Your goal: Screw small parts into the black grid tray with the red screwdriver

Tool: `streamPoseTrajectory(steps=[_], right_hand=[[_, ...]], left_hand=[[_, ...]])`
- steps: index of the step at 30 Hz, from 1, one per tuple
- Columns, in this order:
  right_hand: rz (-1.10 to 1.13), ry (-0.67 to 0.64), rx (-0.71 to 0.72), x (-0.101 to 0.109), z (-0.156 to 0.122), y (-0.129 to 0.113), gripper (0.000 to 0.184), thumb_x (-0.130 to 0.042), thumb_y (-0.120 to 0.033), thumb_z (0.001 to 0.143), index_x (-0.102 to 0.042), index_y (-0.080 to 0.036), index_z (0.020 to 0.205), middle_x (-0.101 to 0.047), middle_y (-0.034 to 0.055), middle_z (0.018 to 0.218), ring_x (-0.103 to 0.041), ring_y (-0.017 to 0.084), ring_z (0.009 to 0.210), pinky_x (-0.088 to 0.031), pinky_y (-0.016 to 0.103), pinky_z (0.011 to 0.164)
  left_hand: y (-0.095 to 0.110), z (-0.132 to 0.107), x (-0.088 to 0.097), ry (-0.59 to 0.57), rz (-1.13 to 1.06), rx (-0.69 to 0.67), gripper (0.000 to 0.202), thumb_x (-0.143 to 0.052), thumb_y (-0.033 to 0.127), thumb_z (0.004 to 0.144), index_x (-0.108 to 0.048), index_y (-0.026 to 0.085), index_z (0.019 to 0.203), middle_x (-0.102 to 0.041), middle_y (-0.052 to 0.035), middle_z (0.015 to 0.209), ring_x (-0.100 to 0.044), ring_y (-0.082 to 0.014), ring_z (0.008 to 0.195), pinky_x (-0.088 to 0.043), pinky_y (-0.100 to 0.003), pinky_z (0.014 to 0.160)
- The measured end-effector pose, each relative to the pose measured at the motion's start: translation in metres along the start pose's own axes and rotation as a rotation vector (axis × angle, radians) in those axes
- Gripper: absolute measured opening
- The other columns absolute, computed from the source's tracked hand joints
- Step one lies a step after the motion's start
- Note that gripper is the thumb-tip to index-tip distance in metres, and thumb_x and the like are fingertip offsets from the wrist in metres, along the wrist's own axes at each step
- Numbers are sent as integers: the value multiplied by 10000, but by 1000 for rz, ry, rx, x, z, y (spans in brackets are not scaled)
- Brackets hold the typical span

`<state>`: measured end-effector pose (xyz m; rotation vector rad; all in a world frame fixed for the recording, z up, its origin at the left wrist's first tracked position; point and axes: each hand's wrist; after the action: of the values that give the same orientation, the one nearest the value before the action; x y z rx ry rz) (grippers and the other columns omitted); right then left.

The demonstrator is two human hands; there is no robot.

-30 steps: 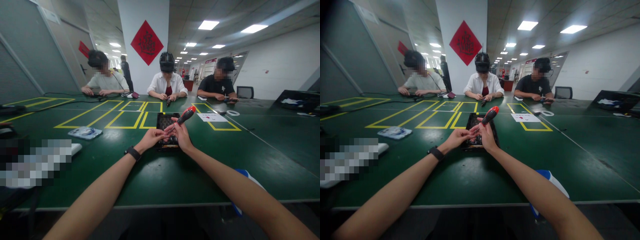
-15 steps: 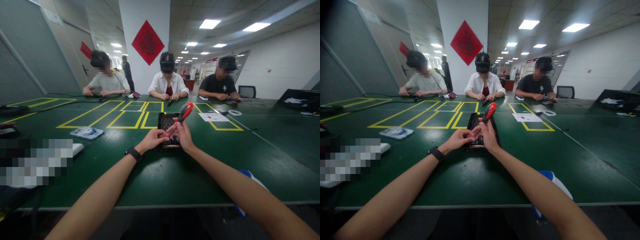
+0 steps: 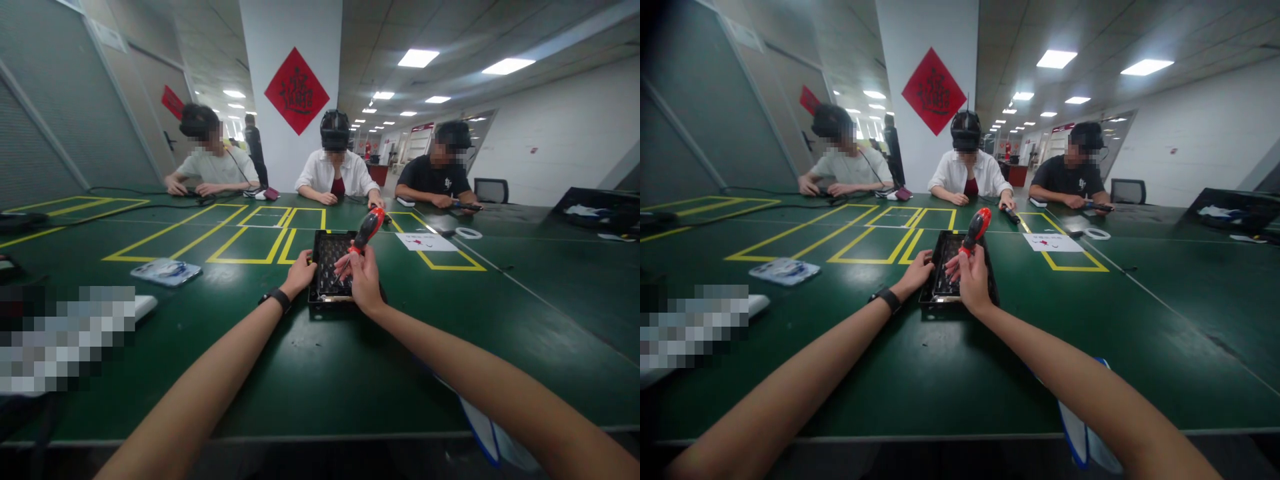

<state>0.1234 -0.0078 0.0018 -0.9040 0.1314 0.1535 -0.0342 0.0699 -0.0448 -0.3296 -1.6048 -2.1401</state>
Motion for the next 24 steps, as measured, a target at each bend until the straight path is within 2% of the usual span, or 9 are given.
streamPoseTrajectory(steps=[3,9,13,17,21,22,24], right_hand=[[-43,-25,5,2,11,9,261,-435,-403,870,-419,-211,1045,-592,-27,689,-565,80,548,-451,186,470],[-5,-47,-48,6,39,30,270,-432,-431,864,-392,-215,1021,-604,-31,665,-583,91,528,-453,182,438],[45,-50,-85,4,57,43,295,-457,-462,841,-379,-222,993,-610,-37,642,-581,88,493,-448,170,418],[59,-51,-119,3,71,53,311,-468,-476,831,-373,-228,992,-604,-44,634,-581,88,469,-431,158,386],[64,-34,-119,2,77,61,313,-476,-468,830,-370,-233,1008,-594,-51,628,-578,88,464,-427,157,382],[61,-30,-111,2,77,62,310,-475,-463,832,-372,-233,1011,-592,-51,629,-580,89,471,-433,160,390],[53,-22,-92,3,77,63,296,-471,-448,839,-380,-230,1016,-591,-46,645,-586,90,494,-450,170,415]], left_hand=[[-10,22,-8,-25,-51,-15,463,-456,132,735,-491,156,1196,-596,-97,1126,-550,-197,1027,-394,-353,934],[-16,47,-13,-35,-5,-91,400,-424,152,742,-557,148,1120,-603,-92,1105,-546,-202,999,-408,-341,906],[-21,66,-15,-6,66,-83,323,-434,182,755,-604,182,1030,-631,-69,1037,-556,-209,938,-417,-353,870],[-22,82,-16,35,99,-131,279,-442,166,745,-624,167,957,-622,-76,1004,-540,-212,954,-406,-355,887],[-9,75,-9,122,151,-327,226,-431,138,734,-611,174,866,-581,-70,1002,-497,-210,1014,-359,-357,951],[-4,70,-6,84,143,-389,233,-423,129,729,-602,181,869,-571,-60,1017,-492,-202,1018,-354,-349,955],[5,58,-1,-78,110,-464,229,-391,128,738,-591,188,833,-579,-43,953,-504,-189,958,-374,-333,917]])
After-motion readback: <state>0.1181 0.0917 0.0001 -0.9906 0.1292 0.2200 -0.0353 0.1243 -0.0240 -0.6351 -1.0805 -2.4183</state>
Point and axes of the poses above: each hand's wrist, its own z-axis towards the middle knuckle, its own x-axis out of the back of the hand, y = z × x
